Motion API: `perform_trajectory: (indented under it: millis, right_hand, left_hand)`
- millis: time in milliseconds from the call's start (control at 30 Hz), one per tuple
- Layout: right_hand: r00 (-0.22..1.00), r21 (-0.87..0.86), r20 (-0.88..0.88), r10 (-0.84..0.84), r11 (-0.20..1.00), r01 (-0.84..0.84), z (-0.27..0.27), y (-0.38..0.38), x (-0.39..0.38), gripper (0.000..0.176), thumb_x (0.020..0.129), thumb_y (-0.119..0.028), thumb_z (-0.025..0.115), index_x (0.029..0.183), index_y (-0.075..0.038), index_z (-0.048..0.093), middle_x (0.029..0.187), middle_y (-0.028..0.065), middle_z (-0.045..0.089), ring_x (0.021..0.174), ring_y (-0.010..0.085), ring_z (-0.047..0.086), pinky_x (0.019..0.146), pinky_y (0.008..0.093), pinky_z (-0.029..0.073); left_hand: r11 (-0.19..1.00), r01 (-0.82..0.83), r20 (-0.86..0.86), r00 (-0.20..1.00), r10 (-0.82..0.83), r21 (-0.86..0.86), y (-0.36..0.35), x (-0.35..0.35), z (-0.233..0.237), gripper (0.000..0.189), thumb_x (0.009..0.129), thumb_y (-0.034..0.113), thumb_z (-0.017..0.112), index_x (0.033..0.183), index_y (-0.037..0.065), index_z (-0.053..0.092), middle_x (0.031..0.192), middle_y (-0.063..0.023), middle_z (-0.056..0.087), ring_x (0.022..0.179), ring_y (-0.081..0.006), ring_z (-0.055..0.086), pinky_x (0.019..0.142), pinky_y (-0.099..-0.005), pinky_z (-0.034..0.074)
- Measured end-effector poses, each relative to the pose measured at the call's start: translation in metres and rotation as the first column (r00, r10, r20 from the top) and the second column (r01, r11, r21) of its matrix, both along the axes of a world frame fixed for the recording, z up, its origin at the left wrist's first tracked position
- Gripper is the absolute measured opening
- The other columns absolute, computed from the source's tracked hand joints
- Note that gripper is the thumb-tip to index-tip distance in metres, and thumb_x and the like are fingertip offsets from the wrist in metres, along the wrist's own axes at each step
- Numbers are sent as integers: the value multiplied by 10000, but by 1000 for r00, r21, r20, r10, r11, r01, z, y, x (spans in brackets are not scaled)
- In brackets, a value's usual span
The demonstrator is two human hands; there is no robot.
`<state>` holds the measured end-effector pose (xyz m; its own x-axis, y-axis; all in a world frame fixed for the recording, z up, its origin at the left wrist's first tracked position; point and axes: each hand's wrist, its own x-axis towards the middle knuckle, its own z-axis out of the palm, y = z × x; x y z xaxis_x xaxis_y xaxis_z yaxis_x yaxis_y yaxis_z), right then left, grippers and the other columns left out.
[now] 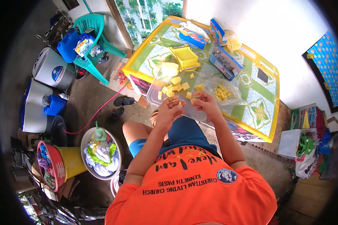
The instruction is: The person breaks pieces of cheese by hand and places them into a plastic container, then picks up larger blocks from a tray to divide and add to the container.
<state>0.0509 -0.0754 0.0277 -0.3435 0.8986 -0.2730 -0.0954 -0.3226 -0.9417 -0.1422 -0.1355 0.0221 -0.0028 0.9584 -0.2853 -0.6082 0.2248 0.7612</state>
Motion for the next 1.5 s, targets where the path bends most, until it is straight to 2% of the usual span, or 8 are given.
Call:
perform_trajectory:
  millis: [133,267,367,467,567,667,967,1500]
  right_hand:
    - [980,-33,-195,29,999,-36,16,-8,-4,325,847,-79,649,1154,-22,557,917,63,655,820,133,633,674,262,507]
    - [980,69,-197,25,998,-12,36,-18,-11,305,843,-45,645,1134,-8,564,916,66,645,825,123,620,685,243,504]
    - [986,173,-164,12,985,17,41,-23,-14,287,845,-35,643,1119,-1,569,929,62,638,821,115,609,694,238,505]
    - [988,226,-153,-5,973,40,43,-27,-16,268,848,-31,638,1106,-2,569,931,56,628,822,115,604,709,246,510]
    - [987,252,-161,-10,966,52,42,-28,-16,247,854,-29,625,1093,-8,564,928,58,621,831,127,607,733,265,521]
    - [982,238,-187,-18,969,64,44,-30,-17,232,857,-24,622,1081,-9,565,941,61,628,836,127,609,740,266,523]
    - [968,234,-251,-14,969,75,45,-34,-19,222,858,-20,631,1070,-10,567,968,65,637,852,122,611,764,269,523]
    - [970,366,-240,-40,922,128,38,-44,-30,191,885,29,579,1076,30,564,990,72,631,928,113,601,835,238,473]
  left_hand:
    - [995,32,-104,994,-22,92,3,6,14,394,827,-21,638,1195,26,506,1081,-110,646,938,-150,636,722,-223,523]
    - [989,54,-142,989,-34,136,2,10,27,358,834,-9,646,1176,16,544,1076,-104,658,894,-88,620,707,-174,483]
    - [985,54,-161,987,-27,166,1,12,33,329,837,-4,649,1153,-16,557,1101,-152,646,951,-166,636,806,-268,524]
    - [982,66,-205,978,-28,179,-1,13,36,328,844,-6,641,1162,-24,560,1097,-146,648,962,-166,632,833,-271,514]
    - [973,83,-278,960,-20,214,-4,16,40,335,879,56,632,1198,-9,556,1084,-93,657,913,-78,601,736,-185,479]
    - [974,106,-319,947,-37,200,-6,17,41,361,889,13,593,1239,-36,521,1140,-139,624,993,-156,610,866,-267,495]
    - [957,76,-238,971,-8,279,-9,18,44,338,890,19,593,1219,-35,535,1079,-110,650,978,-116,604,828,-216,485]
    - [939,51,-376,923,86,339,-17,20,46,317,903,29,570,1212,-36,551,1035,-61,657,901,-60,591,771,-180,468]
